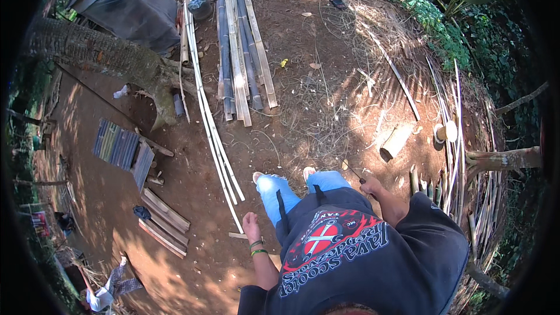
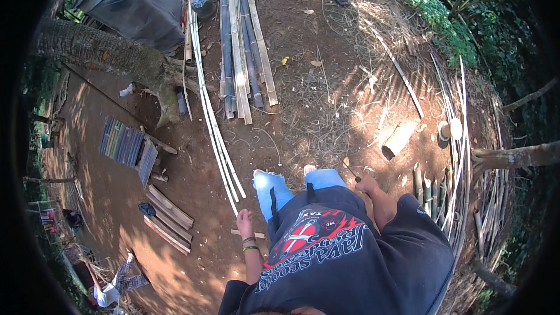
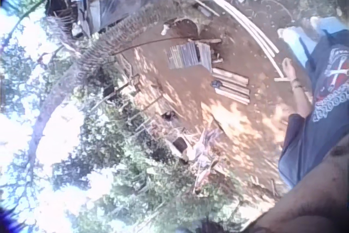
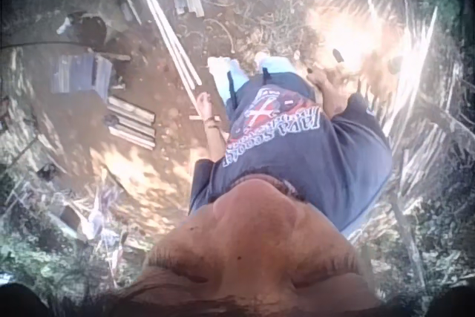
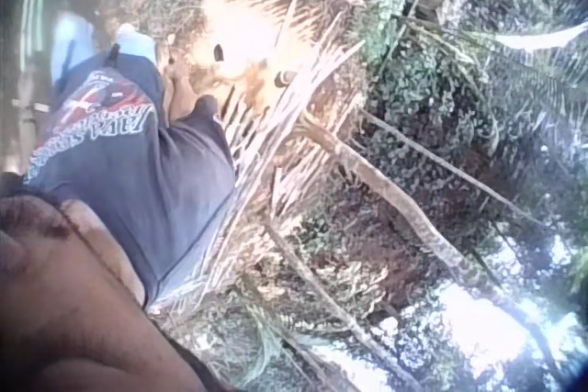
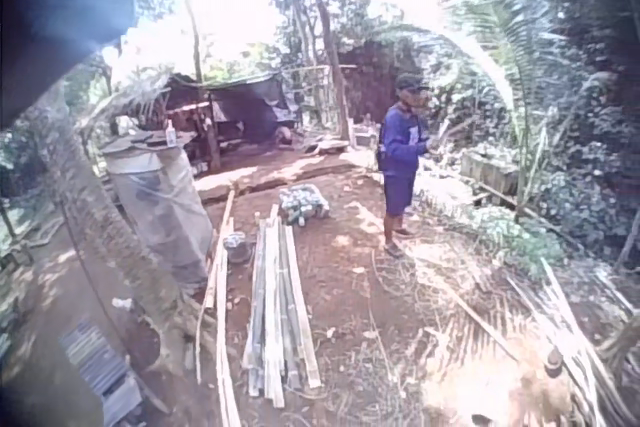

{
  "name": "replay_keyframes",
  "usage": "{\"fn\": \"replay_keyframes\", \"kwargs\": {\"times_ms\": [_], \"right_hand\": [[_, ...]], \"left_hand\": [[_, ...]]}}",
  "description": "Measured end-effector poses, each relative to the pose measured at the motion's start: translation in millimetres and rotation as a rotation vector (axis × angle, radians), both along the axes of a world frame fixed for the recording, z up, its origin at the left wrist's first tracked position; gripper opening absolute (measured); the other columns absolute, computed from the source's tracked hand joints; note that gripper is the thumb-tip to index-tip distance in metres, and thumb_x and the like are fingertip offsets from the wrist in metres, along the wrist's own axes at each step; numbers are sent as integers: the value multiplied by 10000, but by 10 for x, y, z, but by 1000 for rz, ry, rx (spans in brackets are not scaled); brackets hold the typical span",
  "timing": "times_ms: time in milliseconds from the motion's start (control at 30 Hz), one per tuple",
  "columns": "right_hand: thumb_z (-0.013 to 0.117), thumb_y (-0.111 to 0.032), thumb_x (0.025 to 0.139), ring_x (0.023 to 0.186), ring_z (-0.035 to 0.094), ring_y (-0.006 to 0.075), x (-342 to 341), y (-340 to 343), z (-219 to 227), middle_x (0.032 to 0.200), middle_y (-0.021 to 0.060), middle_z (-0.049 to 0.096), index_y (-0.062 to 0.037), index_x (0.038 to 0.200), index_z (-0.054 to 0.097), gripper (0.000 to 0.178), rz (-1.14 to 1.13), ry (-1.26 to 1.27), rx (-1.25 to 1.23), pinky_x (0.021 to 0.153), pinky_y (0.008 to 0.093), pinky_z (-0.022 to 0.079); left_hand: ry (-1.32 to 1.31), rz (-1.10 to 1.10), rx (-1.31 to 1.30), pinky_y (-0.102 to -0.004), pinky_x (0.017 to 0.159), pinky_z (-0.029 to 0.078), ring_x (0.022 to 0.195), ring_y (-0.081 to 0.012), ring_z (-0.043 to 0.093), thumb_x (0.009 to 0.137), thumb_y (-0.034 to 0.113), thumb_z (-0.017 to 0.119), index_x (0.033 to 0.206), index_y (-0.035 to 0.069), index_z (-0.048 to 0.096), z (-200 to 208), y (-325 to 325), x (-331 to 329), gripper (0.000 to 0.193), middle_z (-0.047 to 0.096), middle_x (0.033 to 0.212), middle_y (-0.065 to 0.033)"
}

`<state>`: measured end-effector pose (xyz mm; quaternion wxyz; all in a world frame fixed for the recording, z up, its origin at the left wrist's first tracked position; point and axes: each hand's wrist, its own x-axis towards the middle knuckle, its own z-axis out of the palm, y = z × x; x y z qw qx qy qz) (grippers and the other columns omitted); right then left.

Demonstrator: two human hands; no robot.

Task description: The person uses a machete to shave and smooth a long, thin piece of wood. They hold the wood vertically and repeatedly strike it with the blade to remove splinters and shape the surface. The person occasionally rotates the wood to work on different sides.

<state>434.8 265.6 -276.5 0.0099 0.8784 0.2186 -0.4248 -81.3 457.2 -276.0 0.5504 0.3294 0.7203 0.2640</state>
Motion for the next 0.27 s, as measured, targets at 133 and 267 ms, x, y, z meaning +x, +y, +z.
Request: {"fn": "replay_keyframes", "kwargs": {"times_ms": [133,267], "right_hand": [[610,-185,701,677,705,320,183,-1112,222,705,197,691,2,672,699,209,-57,197,-356,632,433,536],[645,-358,756,699,720,298,506,-2100,-6,687,214,686,-49,678,738,333,92,163,-415,647,410,556]], "left_hand": [[-55,91,-25,-314,891,458,1025,-176,607,990,325,582,1214,32,571,681,-704,293,369,652,1095,-85],[-91,89,-9,-378,950,428,1065,-209,592,987,362,580,1263,62,545,980,-1253,628,409,649,1136,-88]]}}
